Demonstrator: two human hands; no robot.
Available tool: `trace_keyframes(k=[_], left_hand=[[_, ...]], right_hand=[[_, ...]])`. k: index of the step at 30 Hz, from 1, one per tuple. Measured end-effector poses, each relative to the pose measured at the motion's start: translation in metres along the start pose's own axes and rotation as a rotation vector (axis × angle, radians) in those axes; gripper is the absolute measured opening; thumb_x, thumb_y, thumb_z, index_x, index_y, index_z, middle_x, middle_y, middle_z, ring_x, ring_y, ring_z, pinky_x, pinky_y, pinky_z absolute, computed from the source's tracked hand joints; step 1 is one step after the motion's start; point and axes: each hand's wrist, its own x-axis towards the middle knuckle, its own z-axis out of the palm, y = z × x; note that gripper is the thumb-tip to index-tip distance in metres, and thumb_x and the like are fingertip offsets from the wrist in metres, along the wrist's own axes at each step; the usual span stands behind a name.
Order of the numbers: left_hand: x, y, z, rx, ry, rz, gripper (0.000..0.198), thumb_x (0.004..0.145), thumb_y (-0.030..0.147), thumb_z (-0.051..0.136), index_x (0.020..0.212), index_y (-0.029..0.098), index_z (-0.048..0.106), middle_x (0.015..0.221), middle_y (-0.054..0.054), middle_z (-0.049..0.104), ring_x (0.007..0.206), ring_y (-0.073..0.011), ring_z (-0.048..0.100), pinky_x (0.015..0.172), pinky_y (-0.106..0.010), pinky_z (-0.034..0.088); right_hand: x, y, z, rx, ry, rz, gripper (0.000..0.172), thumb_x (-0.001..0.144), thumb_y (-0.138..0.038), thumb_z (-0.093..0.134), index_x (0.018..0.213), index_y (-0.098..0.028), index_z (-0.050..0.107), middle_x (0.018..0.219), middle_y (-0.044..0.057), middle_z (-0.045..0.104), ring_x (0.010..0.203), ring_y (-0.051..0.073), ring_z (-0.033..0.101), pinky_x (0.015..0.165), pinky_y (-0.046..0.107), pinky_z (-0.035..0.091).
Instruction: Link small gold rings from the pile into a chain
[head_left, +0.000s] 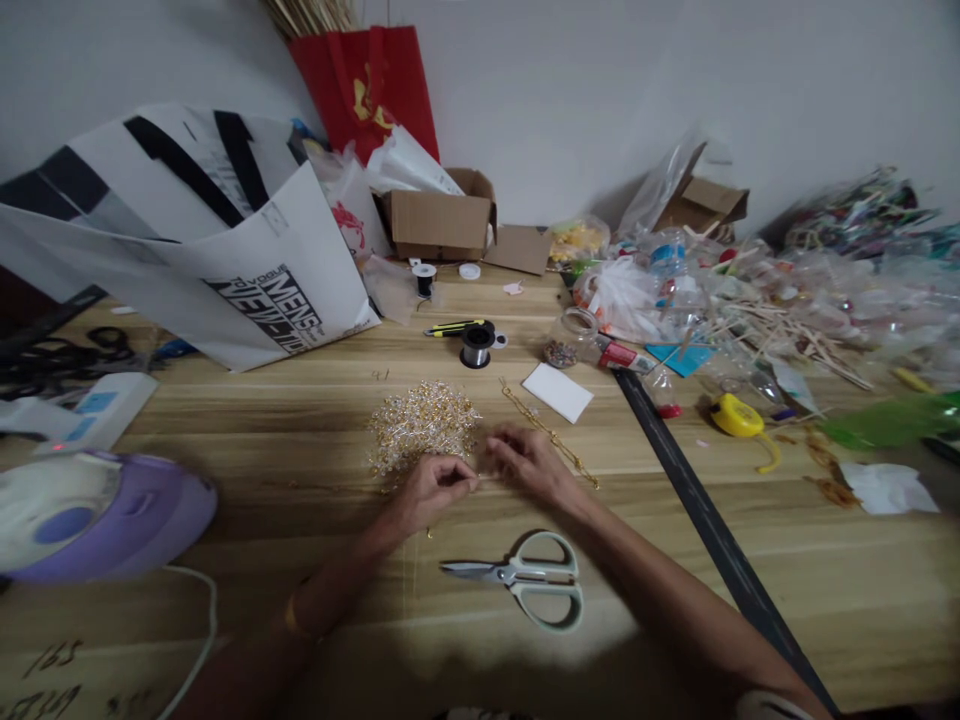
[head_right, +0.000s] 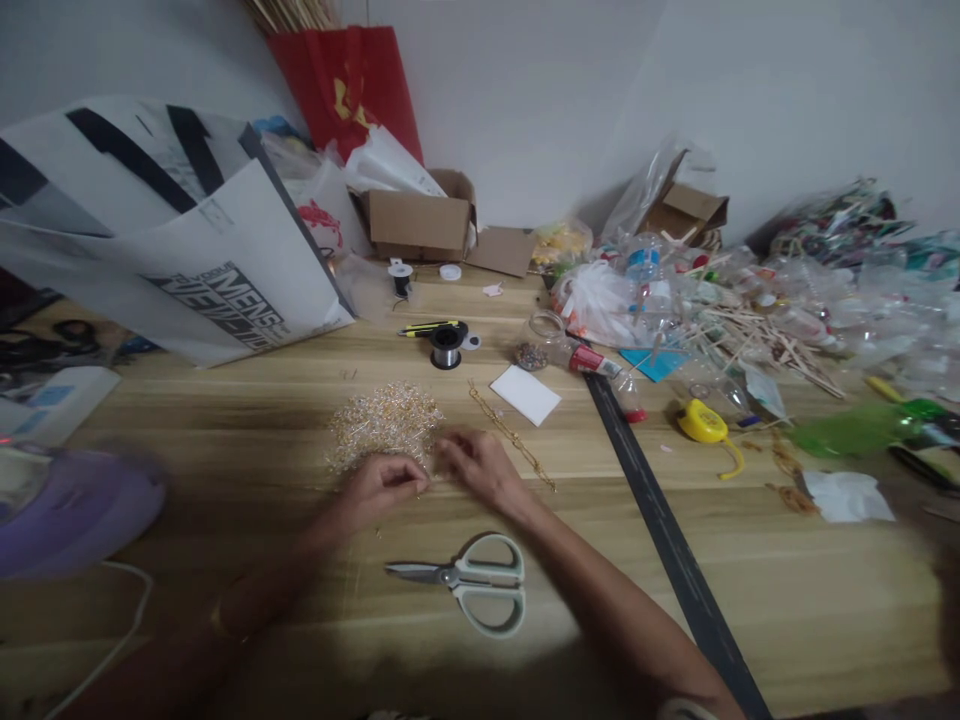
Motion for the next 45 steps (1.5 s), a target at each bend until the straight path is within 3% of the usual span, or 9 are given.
trace_keyframes(k=[2, 3, 6, 9, 19, 26, 35, 45], left_hand=[[-0.001, 0.002, -0.002, -0.043, 0.022, -0.017, 0.019, 0.070, 0.030, 0.064, 0.064, 0.012, 0.063, 0.065, -0.004, 0.063, 0.063, -0.0129, 0.054, 0.061, -0.023, 0.041], [-0.002, 0.004, -0.003, -0.064, 0.031, -0.022, 0.020, 0.069, 0.030, 0.065, 0.064, 0.012, 0.063, 0.065, -0.004, 0.063, 0.063, -0.0129, 0.055, 0.061, -0.023, 0.041], [-0.003, 0.008, -0.005, -0.093, 0.050, -0.038, 0.020, 0.068, 0.031, 0.066, 0.065, 0.012, 0.064, 0.066, -0.003, 0.064, 0.064, -0.0132, 0.055, 0.063, -0.023, 0.041], [-0.005, 0.010, -0.006, -0.092, 0.072, -0.043, 0.018, 0.068, 0.030, 0.066, 0.065, 0.013, 0.065, 0.064, -0.002, 0.063, 0.064, -0.0131, 0.054, 0.063, -0.023, 0.041], [-0.007, 0.013, -0.009, -0.091, 0.077, -0.051, 0.020, 0.070, 0.034, 0.065, 0.068, 0.013, 0.066, 0.068, -0.003, 0.066, 0.068, -0.0142, 0.056, 0.065, -0.023, 0.042], [-0.005, 0.006, -0.009, -0.130, 0.113, -0.102, 0.023, 0.068, 0.036, 0.066, 0.070, 0.013, 0.067, 0.070, -0.004, 0.068, 0.066, -0.0141, 0.058, 0.062, -0.023, 0.042], [-0.006, 0.006, -0.009, -0.175, 0.113, -0.113, 0.023, 0.070, 0.038, 0.064, 0.070, 0.014, 0.066, 0.070, -0.003, 0.068, 0.068, -0.0143, 0.058, 0.065, -0.024, 0.045], [-0.003, -0.002, -0.009, -0.214, 0.088, -0.089, 0.024, 0.070, 0.037, 0.064, 0.072, 0.014, 0.066, 0.072, -0.004, 0.068, 0.067, -0.0138, 0.058, 0.065, -0.024, 0.044]], right_hand=[[-0.004, -0.008, -0.006, -0.232, 0.202, -0.148, 0.028, 0.087, -0.031, 0.050, 0.107, -0.013, 0.055, 0.090, 0.009, 0.061, 0.066, 0.014, 0.056, 0.061, 0.027, 0.045], [-0.007, -0.012, -0.007, -0.293, 0.233, -0.222, 0.029, 0.087, -0.028, 0.049, 0.112, -0.013, 0.052, 0.098, 0.011, 0.059, 0.067, 0.014, 0.055, 0.063, 0.028, 0.046], [-0.013, -0.020, -0.006, -0.342, 0.083, -0.383, 0.025, 0.088, -0.018, 0.046, 0.111, -0.017, 0.052, 0.107, 0.012, 0.056, 0.083, 0.016, 0.057, 0.073, 0.029, 0.047], [-0.014, -0.018, 0.001, -0.382, -0.105, -0.434, 0.017, 0.089, -0.016, 0.043, 0.101, -0.018, 0.056, 0.103, 0.010, 0.059, 0.091, 0.018, 0.057, 0.078, 0.029, 0.046], [-0.009, -0.006, 0.009, -0.297, -0.119, -0.393, 0.013, 0.089, -0.019, 0.047, 0.088, -0.017, 0.060, 0.086, 0.006, 0.062, 0.079, 0.015, 0.058, 0.070, 0.024, 0.043], [-0.010, -0.007, 0.009, -0.242, -0.048, -0.229, 0.010, 0.086, -0.021, 0.051, 0.081, -0.016, 0.057, 0.073, 0.001, 0.060, 0.061, 0.010, 0.050, 0.057, 0.020, 0.036], [-0.006, 0.000, 0.017, 0.202, -0.027, -0.093, 0.027, 0.085, -0.041, 0.052, 0.078, -0.015, 0.055, 0.070, 0.001, 0.053, 0.065, 0.011, 0.047, 0.060, 0.021, 0.037], [-0.003, 0.010, 0.024, 0.427, -0.086, -0.013, 0.032, 0.080, -0.047, 0.057, 0.079, -0.016, 0.054, 0.069, 0.000, 0.054, 0.060, 0.010, 0.047, 0.056, 0.022, 0.039]])
